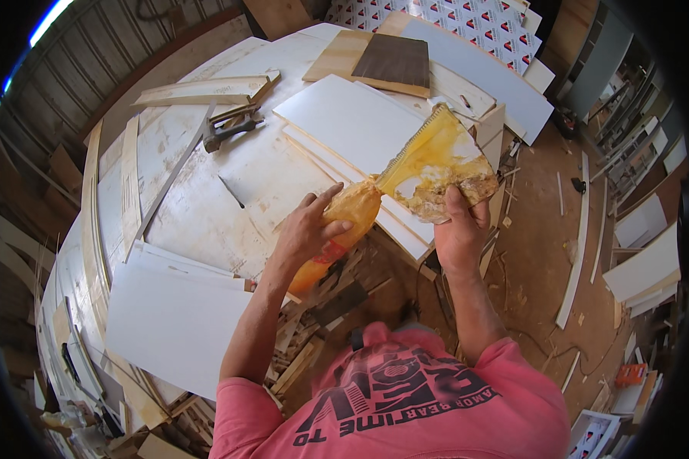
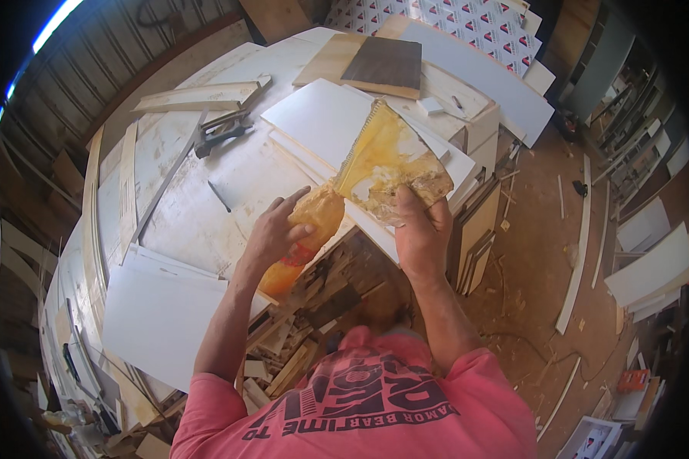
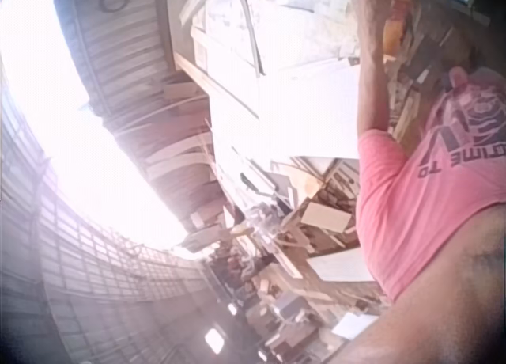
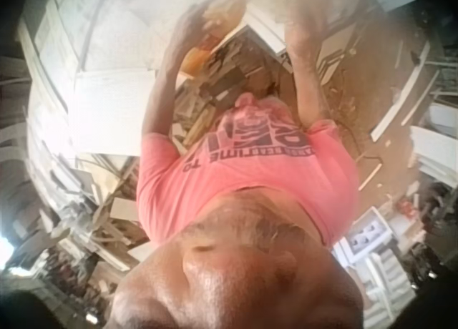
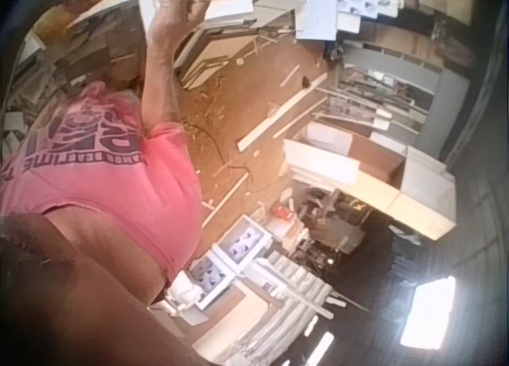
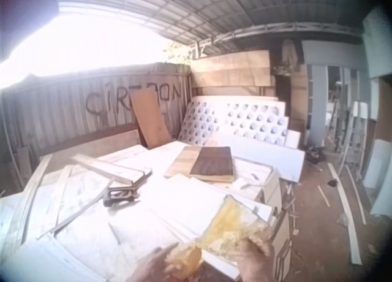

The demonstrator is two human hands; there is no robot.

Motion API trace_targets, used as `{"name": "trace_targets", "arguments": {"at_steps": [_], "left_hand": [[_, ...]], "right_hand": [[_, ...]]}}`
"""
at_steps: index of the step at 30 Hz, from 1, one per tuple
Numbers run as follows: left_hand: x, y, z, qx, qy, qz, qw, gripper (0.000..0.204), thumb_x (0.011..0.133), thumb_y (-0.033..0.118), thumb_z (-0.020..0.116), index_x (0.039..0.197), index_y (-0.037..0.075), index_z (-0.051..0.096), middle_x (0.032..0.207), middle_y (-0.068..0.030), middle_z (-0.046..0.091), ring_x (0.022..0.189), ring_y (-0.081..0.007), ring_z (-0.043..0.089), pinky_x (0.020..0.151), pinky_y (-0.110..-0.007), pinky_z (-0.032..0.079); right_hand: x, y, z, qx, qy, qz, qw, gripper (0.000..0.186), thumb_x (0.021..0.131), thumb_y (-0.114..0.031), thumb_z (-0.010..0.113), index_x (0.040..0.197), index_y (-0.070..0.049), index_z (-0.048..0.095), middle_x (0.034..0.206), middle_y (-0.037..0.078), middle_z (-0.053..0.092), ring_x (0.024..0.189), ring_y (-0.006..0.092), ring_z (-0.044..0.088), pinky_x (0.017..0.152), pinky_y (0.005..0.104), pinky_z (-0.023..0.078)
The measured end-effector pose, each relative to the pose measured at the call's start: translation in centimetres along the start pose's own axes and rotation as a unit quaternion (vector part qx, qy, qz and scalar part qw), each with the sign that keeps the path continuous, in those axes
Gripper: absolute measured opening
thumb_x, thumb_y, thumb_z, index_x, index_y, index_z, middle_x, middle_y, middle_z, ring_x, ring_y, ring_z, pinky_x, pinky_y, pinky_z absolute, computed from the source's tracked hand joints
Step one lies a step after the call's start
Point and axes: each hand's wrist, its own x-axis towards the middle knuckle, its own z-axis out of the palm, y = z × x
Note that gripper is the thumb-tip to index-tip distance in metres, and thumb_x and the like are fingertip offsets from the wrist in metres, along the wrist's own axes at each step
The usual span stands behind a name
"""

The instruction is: The person applies adhesive from a bottle to a wooden board and a strip of edge banding, then presses the strip onto the edge of the board.

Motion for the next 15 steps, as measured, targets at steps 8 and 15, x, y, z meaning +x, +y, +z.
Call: {"name": "trace_targets", "arguments": {"at_steps": [8, 15], "left_hand": [[-0.3, -5.3, -0.7, -0.15, 0.223, -0.028, 0.963, 0.053, 0.085, 0.001, 0.059, 0.136, 0.001, 0.042, 0.117, -0.0143, 0.057, 0.102, -0.021, 0.059, 0.085, -0.031, 0.05], [-4.6, -12.2, -1.2, -0.186, 0.396, -0.103, 0.893, 0.063, 0.095, 0.033, 0.048, 0.143, 0.0, 0.027, 0.134, -0.0198, 0.046, 0.116, -0.0289, 0.053, 0.095, -0.038, 0.045]], "right_hand": [[0.6, -1.4, -8.3, 0.219, 0.165, 0.099, 0.957, 0.033, 0.095, -0.01, 0.051, 0.126, 0.0, 0.05, 0.124, 0.011, 0.058, 0.114, 0.0215, 0.056, 0.102, 0.0372, 0.044], [-4.7, -7.4, -25.2, -0.088, 0.37, 0.033, 0.924, 0.056, 0.098, -0.042, 0.042, 0.135, -0.001, 0.042, 0.138, 0.014, 0.045, 0.128, 0.0218, 0.042, 0.106, 0.0369, 0.036]]}}
